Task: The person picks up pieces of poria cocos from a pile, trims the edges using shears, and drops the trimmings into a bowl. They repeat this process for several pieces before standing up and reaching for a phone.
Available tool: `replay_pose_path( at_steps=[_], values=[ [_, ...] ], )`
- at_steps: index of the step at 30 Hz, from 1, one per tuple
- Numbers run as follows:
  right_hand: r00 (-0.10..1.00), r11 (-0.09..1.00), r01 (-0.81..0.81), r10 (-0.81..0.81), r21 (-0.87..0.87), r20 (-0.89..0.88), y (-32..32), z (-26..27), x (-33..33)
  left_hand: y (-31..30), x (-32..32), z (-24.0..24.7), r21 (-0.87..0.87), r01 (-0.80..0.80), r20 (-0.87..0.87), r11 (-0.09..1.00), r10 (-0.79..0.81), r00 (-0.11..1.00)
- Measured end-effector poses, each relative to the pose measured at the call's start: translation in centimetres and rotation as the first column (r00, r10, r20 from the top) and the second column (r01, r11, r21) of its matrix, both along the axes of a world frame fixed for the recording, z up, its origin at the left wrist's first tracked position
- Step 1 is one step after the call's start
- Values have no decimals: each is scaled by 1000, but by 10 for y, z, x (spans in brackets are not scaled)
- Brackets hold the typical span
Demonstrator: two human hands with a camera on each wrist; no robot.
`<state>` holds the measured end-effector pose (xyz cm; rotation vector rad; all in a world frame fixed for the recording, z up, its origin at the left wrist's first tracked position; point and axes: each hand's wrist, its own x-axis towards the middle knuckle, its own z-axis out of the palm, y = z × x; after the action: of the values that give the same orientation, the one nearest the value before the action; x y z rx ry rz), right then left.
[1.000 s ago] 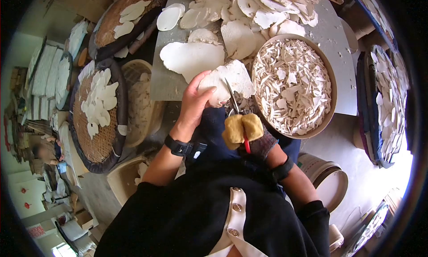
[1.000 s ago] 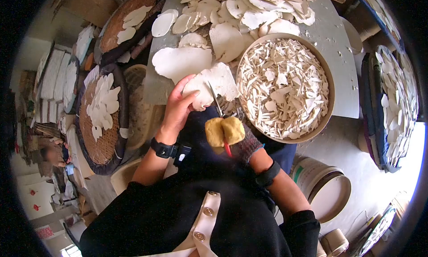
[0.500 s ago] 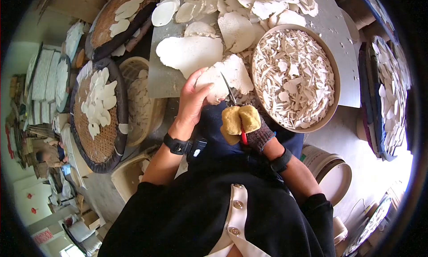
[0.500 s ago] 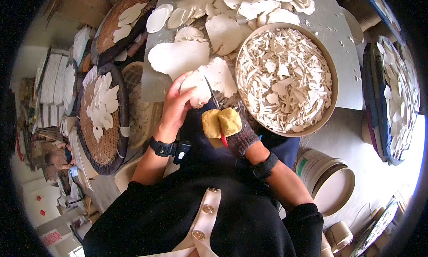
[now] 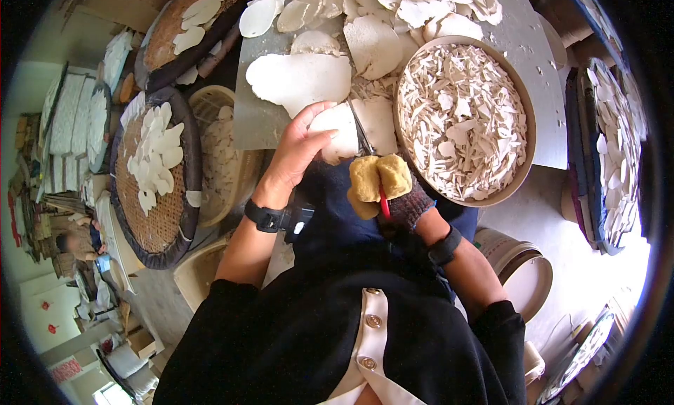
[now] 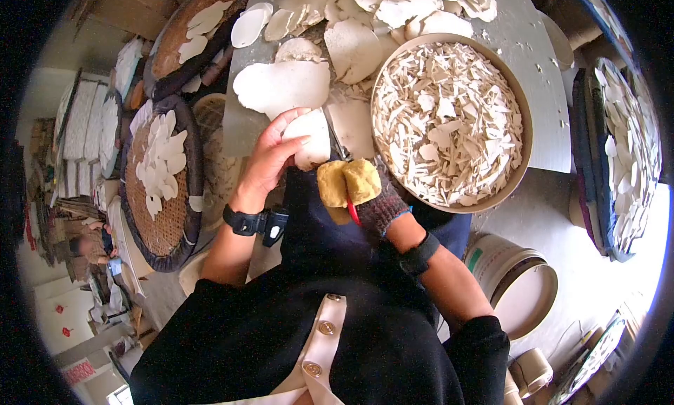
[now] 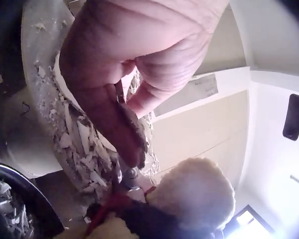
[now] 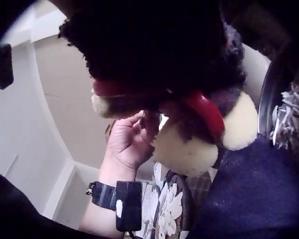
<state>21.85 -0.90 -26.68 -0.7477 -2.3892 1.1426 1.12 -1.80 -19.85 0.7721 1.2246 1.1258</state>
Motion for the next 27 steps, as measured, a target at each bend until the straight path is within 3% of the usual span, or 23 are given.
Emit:
replay_pose_path(
  at_steps=[3,5,6,7,8,9,10,11,12,14,15,18,19,21,22,24,25,26,27],
  values=[
    [999,996,-28,25,84,30,-2,-3,1,-3,-5,-5,84,32,-141,996,-20,990],
    [999,999,-34,34,-36,11,-7,-16,-2,-3,-11,-6,93,88,-177,992,-70,982],
    [993,971,-55,29,-232,-117,-9,-23,-2,-3,-12,-6,98,116,-194,988,-96,976],
    [970,905,-96,-8,-414,-242,-11,-29,-3,-5,-10,-5,87,131,-165,988,-115,980],
    [886,718,-222,-134,-660,-444,-12,-34,-3,-5,-8,0,78,147,-137,986,-135,981],
    [834,634,-298,-190,-713,-518,-12,-39,-2,-4,-5,2,72,166,-109,984,-157,981],
    [776,544,-380,-253,-748,-578,-11,-36,-2,-4,-3,0,69,54,-92,996,-48,995],
    [793,613,-366,-188,-700,-579,-10,-34,-2,-8,-1,-3,65,-57,-75,996,62,995],
    [771,602,-393,-195,-694,-606,-11,-31,-3,-11,1,-7,58,-166,-58,984,170,984],
    [725,579,-449,-209,-680,-656,-13,-22,-4,-11,20,-22,210,-425,-6,880,436,900],
    [771,735,-351,-124,-580,-624,-14,-19,-7,-12,26,-28,199,-471,26,859,476,879],
    [887,835,-203,-65,-512,-457,-23,-44,-5,-11,30,-28,169,-492,56,854,490,870],
    [922,811,-179,-59,-556,-383,-20,-35,0,-11,29,-28,163,-481,55,861,479,876],
    [991,993,-90,82,-81,-105,-14,-2,4,-9,23,-27,112,-440,75,891,434,898],
    [987,991,-43,61,124,-146,-15,-8,4,-8,19,-26,94,-420,86,903,413,907],
    [997,990,-25,35,141,-69,-12,12,2,-6,17,-24,90,-423,53,902,420,906],
    [980,991,43,-17,128,-196,-14,7,1,-5,16,-25,90,-413,56,906,410,910],
    [983,984,29,4,177,-182,-13,20,1,-4,16,-21,86,-406,57,910,402,914],
    [948,953,-3,-94,-304,-304,-20,1,2,-5,17,-16,90,-397,48,914,394,918]
  ],
)
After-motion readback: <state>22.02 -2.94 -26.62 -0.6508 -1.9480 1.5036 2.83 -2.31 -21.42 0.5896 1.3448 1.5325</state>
